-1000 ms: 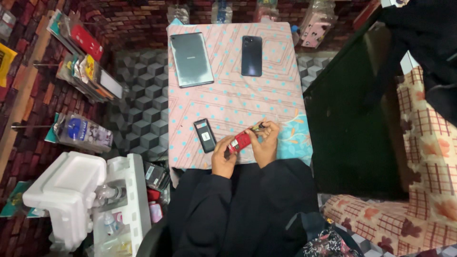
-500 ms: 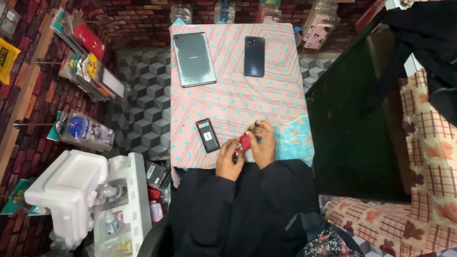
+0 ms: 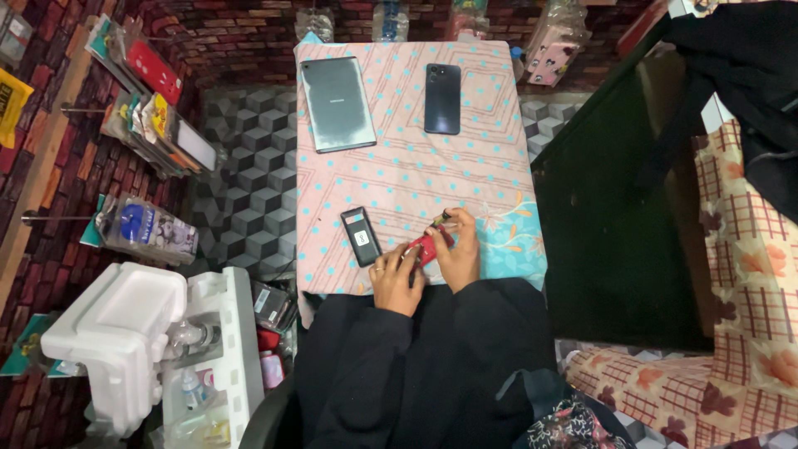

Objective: The person brushes dust from a disassembled tablet's screen and frame with a small yellow brush, turning the tablet over to clean both sides, then sets it down and works on a red feature phone, using a screwdriver to pry open its back cover and handle the battery.

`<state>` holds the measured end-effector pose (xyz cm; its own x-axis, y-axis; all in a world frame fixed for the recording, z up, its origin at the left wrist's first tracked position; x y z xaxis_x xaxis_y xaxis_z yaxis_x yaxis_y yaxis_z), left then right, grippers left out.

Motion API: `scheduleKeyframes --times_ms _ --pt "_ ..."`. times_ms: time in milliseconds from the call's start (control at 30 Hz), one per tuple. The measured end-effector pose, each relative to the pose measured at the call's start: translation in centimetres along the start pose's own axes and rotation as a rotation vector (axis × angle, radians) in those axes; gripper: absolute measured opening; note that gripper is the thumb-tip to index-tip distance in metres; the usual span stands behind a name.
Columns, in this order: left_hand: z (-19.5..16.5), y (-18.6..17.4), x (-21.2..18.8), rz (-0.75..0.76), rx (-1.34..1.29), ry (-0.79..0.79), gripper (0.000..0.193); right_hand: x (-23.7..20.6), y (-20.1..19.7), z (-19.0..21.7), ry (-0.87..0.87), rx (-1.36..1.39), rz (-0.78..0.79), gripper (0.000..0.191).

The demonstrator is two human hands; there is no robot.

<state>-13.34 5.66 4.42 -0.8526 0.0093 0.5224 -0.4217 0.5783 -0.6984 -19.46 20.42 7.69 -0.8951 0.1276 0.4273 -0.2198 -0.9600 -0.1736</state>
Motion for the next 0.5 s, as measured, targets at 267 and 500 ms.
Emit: scheduleKeyframes --times_ms 267,500 --pt "0.36 0.12 0.20 0.003 -0.046 0.000 0.044 0.17 0.21 -0.15 0.007 -0.095 0.007 0.048" --pt "-0.02 -0.10 0.40 0.026 -0.025 0.016 0.040 0.06 0.30 -0.30 0.014 -0.070 0.018 0.050"
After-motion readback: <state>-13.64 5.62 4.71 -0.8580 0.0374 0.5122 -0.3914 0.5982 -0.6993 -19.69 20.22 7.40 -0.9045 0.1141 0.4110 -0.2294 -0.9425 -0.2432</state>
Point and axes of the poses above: each hand's wrist, its own x-axis towards the middle knuckle, its own y-axis out of the palm, z = x × y, the point moved 10 cm from there along x, towards the middle knuckle, and after that the axes turned 5 degrees about y, right-handed, at the moved point
